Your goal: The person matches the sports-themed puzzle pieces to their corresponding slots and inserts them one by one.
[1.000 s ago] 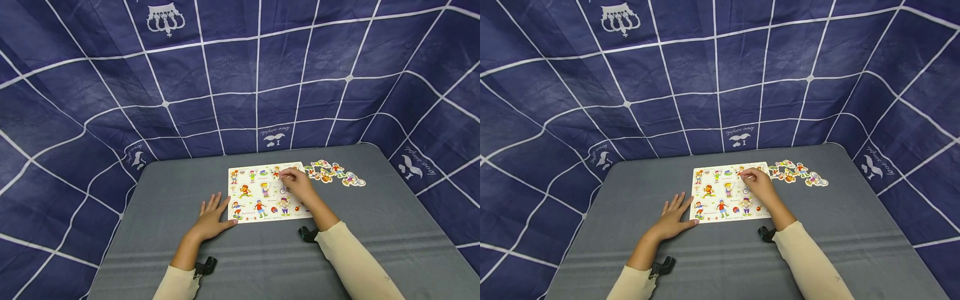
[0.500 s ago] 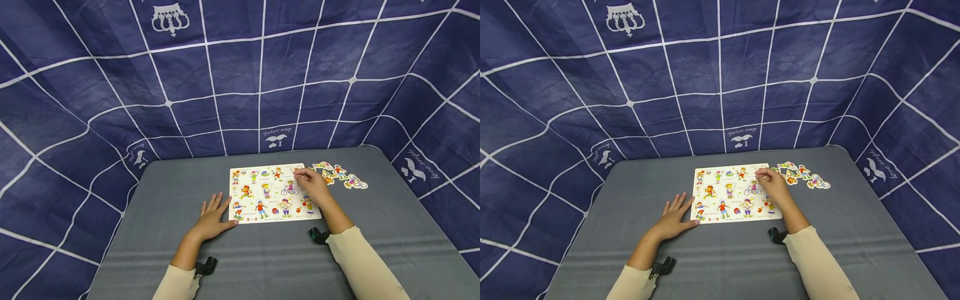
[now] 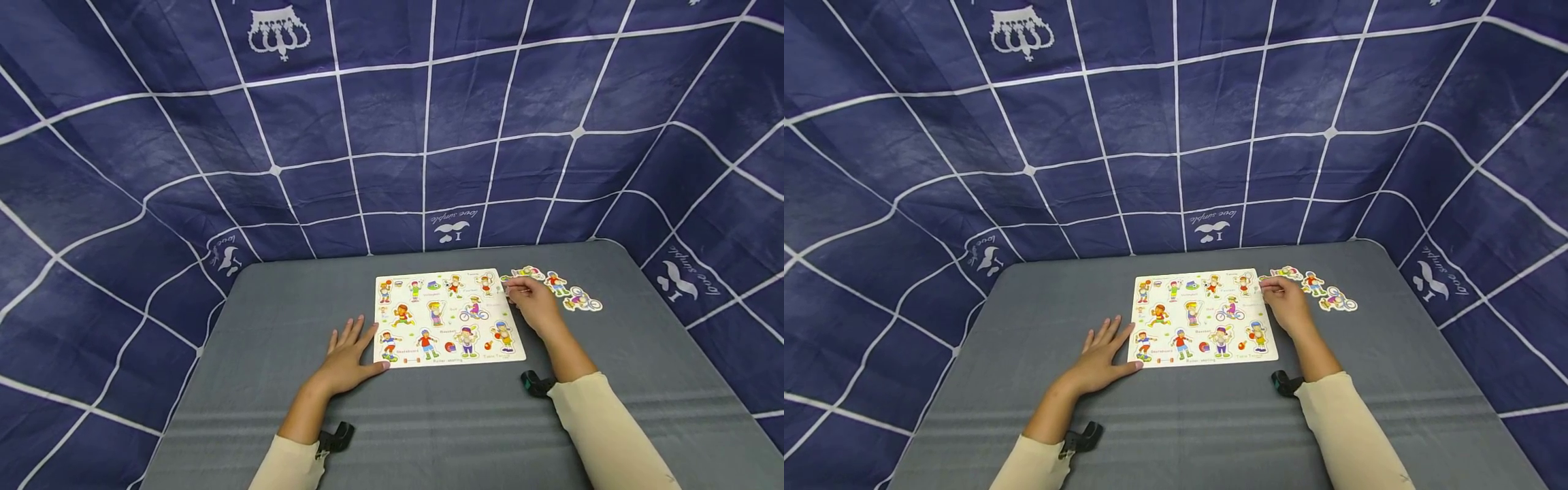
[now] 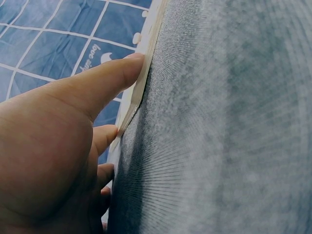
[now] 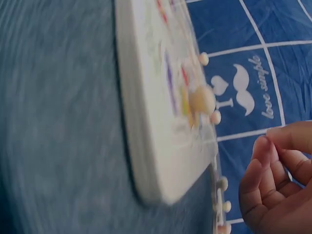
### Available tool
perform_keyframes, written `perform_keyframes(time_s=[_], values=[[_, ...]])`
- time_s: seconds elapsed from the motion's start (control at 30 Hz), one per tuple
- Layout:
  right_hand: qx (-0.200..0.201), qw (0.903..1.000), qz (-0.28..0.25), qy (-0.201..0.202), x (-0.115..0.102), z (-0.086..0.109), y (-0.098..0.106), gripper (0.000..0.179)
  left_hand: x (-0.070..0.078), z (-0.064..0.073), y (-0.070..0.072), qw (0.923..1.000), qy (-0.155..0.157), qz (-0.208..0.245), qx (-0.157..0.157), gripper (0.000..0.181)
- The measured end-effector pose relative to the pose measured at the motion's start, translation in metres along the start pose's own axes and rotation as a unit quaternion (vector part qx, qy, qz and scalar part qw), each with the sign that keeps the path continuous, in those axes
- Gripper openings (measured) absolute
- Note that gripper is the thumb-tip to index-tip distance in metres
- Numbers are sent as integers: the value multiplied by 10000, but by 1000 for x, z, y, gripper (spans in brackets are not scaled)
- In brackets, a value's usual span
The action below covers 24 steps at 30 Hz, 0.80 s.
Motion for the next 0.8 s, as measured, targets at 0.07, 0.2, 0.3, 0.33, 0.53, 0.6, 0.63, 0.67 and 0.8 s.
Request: perform_keyframes(time_s=[0.07,0.2,0.3,0.33,0.53,0.6,0.63,0.67,0.8], values=[[51,9999,86,-37,4,-2,3,26,0,0,0,10000,-9,18,25,91],[128,9996,235,-130,10,-6,10,25,0,1,-1,10000,-3,16,44,91],[142,9991,319,-221,13,-10,13,26,0,1,0,10000,-1,18,24,91],[126,9991,335,-245,14,-11,14,26,0,1,-1,10000,2,22,21,91],[-52,9983,365,-453,19,-19,14,27,-2,3,-3,10000,-1,-9,5,91],[-126,9978,416,-496,20,-22,14,27,-2,3,-3,10000,25,0,-44,91],[-150,9976,432,-518,21,-23,14,27,-2,3,-3,10000,27,15,-47,91],[-160,9973,469,-534,21,-24,14,27,-2,3,-3,10000,29,31,-44,91],[-202,9963,637,-533,20,-28,14,25,-1,2,-2,10000,58,30,-47,91]])
Point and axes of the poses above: each hand's wrist, its own z-axis away from the middle knuckle, its own y-axis out of the back of the hand, x = y × z, the point moved 3 cm from there along -z, towards the middle knuckle, and after that the axes turned 11 degrees about -y, right-handed, at the moved point
